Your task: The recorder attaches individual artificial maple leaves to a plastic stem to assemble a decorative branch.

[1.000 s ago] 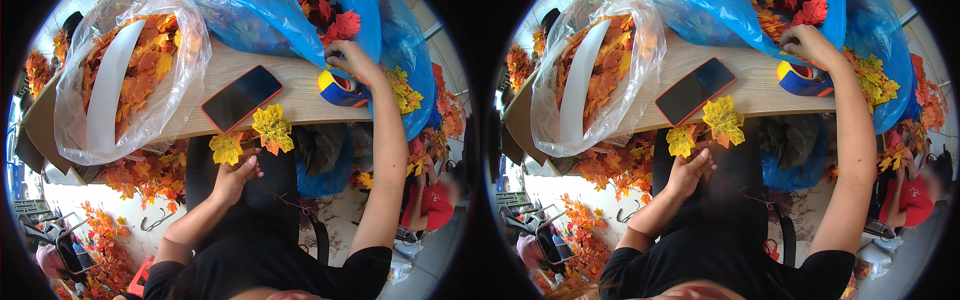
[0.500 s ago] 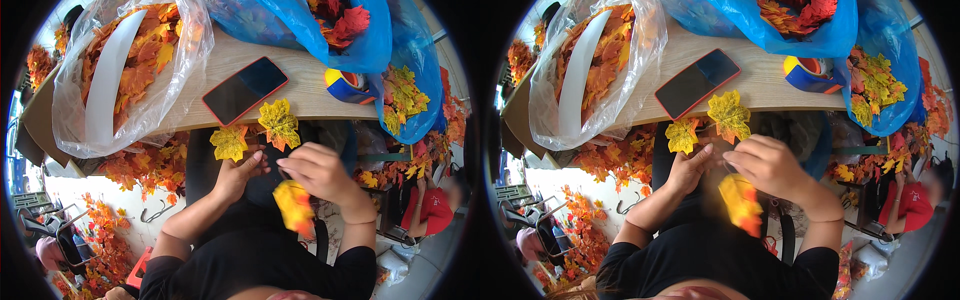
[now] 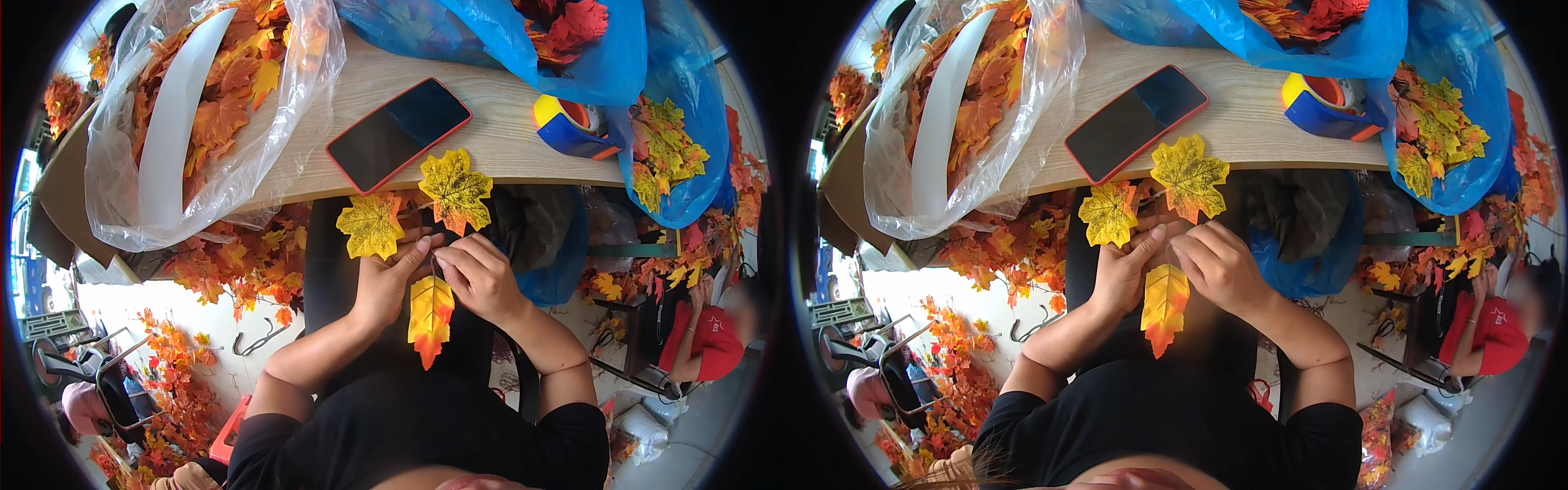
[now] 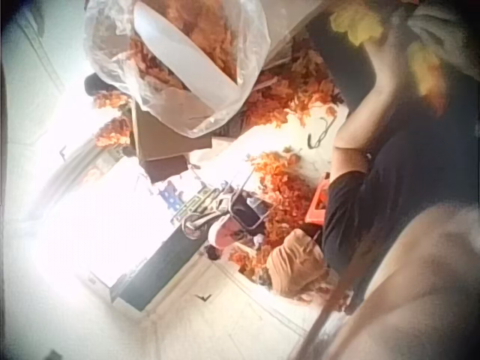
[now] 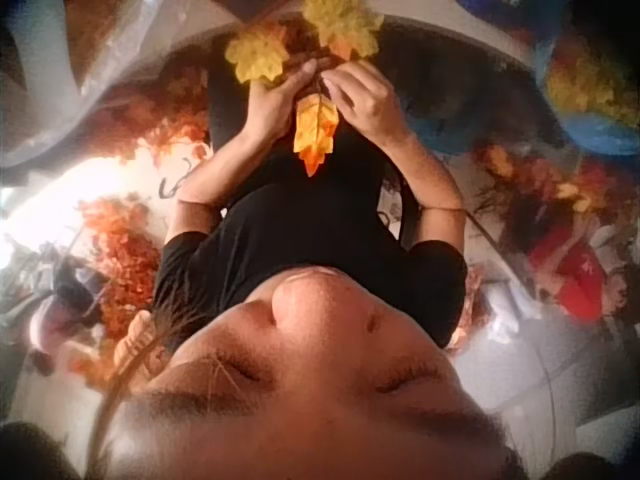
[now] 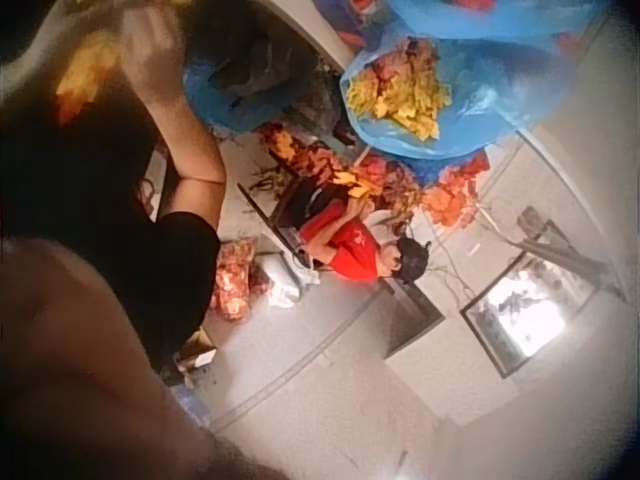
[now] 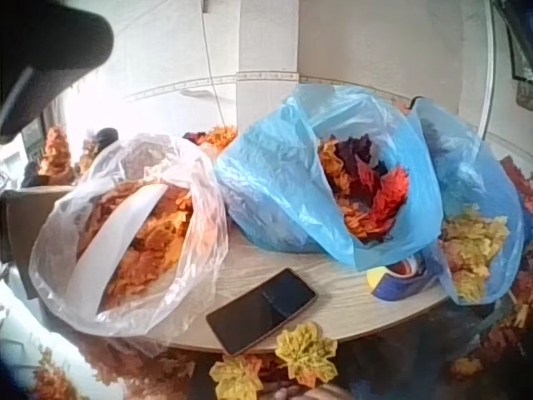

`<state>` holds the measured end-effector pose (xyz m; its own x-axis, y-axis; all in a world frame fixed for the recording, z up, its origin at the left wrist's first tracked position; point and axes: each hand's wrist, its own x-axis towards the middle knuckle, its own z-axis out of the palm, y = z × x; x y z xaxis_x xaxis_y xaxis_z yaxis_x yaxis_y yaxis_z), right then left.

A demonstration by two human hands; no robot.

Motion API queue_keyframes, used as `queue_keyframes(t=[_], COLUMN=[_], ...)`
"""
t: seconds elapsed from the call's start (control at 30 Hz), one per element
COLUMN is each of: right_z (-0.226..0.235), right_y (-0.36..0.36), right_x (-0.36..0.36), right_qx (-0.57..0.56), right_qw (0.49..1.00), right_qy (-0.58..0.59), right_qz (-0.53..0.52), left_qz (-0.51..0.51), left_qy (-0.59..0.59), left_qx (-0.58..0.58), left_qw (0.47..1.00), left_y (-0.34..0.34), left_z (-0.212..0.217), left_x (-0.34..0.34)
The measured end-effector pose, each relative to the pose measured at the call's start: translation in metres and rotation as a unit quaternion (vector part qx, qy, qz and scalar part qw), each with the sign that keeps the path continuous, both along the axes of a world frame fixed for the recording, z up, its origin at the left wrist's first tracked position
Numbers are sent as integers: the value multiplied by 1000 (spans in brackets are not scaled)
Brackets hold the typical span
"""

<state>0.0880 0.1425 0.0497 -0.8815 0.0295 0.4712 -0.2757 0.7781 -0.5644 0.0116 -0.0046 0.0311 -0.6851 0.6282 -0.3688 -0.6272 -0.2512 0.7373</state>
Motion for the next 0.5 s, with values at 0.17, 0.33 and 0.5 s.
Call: queue_keyframes(t=[0.17,0.33,0.5], right_z=[-3,-1,-2], right_y=[0,0,0], right_x=[-1,-3,-4], right_qx=[-7,-4,-5], right_qw=[1000,1000,1000], right_qy=[1,6,7], right_qz=[-10,-5,-4], left_qz=[3,-5,-7], left_qy=[-3,-14,-38], left_qx=[26,46,48], left_qw=[1000,999,998], left_y=[0,-1,-1], left_z=[-4,-3,-6], left_x=[-1,-3,-4])
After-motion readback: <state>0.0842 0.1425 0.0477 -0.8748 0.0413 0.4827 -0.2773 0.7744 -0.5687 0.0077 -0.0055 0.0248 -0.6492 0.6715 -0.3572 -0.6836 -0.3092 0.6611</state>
